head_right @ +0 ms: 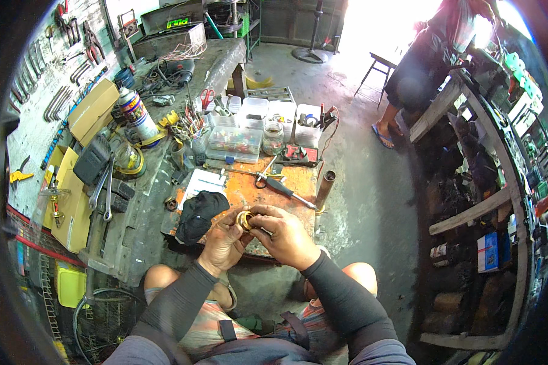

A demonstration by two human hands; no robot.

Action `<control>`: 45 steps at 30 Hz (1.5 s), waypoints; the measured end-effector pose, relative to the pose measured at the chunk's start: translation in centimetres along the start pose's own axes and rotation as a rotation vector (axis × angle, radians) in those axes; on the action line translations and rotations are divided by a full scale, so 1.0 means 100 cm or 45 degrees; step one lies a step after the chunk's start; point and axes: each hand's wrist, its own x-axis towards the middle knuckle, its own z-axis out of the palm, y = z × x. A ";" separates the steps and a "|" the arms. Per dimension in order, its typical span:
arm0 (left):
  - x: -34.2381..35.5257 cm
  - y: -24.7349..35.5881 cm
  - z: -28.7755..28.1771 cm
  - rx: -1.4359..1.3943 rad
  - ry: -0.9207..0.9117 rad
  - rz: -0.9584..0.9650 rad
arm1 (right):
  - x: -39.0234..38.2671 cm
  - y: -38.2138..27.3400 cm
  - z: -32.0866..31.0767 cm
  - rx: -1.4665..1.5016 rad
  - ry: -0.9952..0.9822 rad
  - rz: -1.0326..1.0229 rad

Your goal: The person sits at a cluttered workbench in a workshop and uses a pencil to clean or mark the interior of a small brass cylindrical component. They repeatedly wipe the part with a black cloth and inspect it closely.

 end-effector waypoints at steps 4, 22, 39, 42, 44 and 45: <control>-0.002 0.000 0.001 -0.084 0.008 -0.020 | 0.000 0.005 -0.009 0.295 -0.008 0.115; -0.002 0.007 -0.002 0.110 0.271 0.004 | -0.009 0.014 -0.003 0.839 0.109 0.650; -0.003 0.004 0.002 0.212 0.307 0.036 | -0.009 0.002 0.003 0.227 0.058 0.402; -0.002 0.005 0.011 0.100 0.332 -0.037 | -0.013 0.001 0.014 0.010 0.088 0.238; -0.002 0.005 0.009 0.088 0.214 -0.043 | -0.013 0.002 0.020 -0.106 0.067 0.196; -0.001 0.005 0.009 0.082 0.155 -0.045 | -0.013 0.004 0.022 -0.164 0.055 0.174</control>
